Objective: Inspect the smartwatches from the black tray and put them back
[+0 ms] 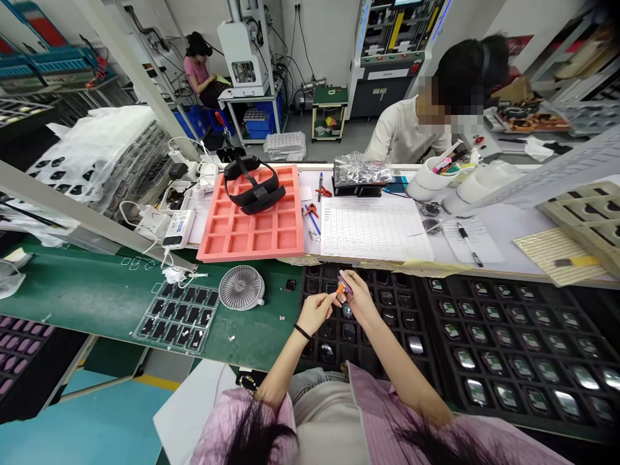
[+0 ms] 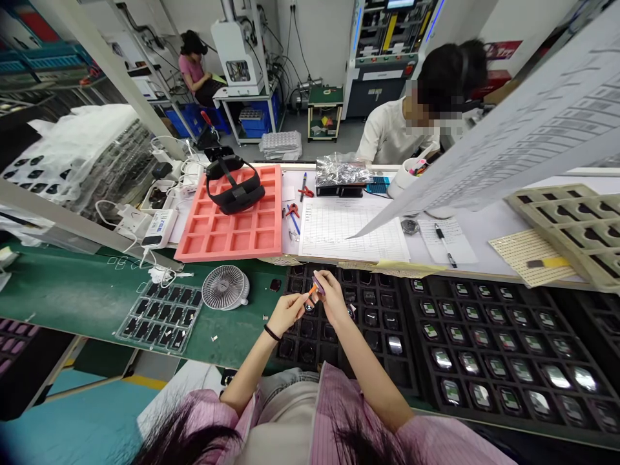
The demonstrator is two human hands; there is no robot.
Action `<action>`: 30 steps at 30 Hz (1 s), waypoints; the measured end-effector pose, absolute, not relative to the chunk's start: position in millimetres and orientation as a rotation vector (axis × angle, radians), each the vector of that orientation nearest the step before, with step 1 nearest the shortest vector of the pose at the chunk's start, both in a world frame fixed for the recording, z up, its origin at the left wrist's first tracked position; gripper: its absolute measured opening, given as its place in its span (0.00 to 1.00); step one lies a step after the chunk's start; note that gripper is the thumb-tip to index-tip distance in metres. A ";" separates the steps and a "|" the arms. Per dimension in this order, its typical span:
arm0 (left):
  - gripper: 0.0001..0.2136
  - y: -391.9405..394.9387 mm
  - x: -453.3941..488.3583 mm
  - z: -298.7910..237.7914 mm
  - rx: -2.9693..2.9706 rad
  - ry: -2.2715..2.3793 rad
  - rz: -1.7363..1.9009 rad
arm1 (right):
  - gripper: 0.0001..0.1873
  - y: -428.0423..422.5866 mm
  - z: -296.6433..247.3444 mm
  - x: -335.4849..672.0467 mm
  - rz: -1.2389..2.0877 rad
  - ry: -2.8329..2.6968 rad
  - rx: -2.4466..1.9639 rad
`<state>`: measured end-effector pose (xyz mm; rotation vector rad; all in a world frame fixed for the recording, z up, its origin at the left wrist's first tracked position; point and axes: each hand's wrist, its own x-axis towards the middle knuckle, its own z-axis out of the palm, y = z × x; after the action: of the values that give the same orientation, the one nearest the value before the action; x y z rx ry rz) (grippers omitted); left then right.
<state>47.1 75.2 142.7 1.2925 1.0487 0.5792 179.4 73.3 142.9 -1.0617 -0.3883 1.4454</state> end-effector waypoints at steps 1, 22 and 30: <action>0.27 76.2 45.7 143.7 1.293 1.041 0.575 | 0.17 73.5 143.4 179.4 1.440 -0.401 -1.082; 0.27 70.5 35.9 124.1 1.009 1.011 0.575 | 0.20 75.1 101.8 160.3 1.896 -0.146 -0.741; 0.27 75.7 41.0 113.3 1.011 1.042 0.596 | 0.22 73.0 91.2 159.9 1.736 -0.229 -0.894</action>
<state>41.0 75.7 113.3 1.0112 1.0422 0.5960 159.9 73.0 91.2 -0.8939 -0.2287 1.7363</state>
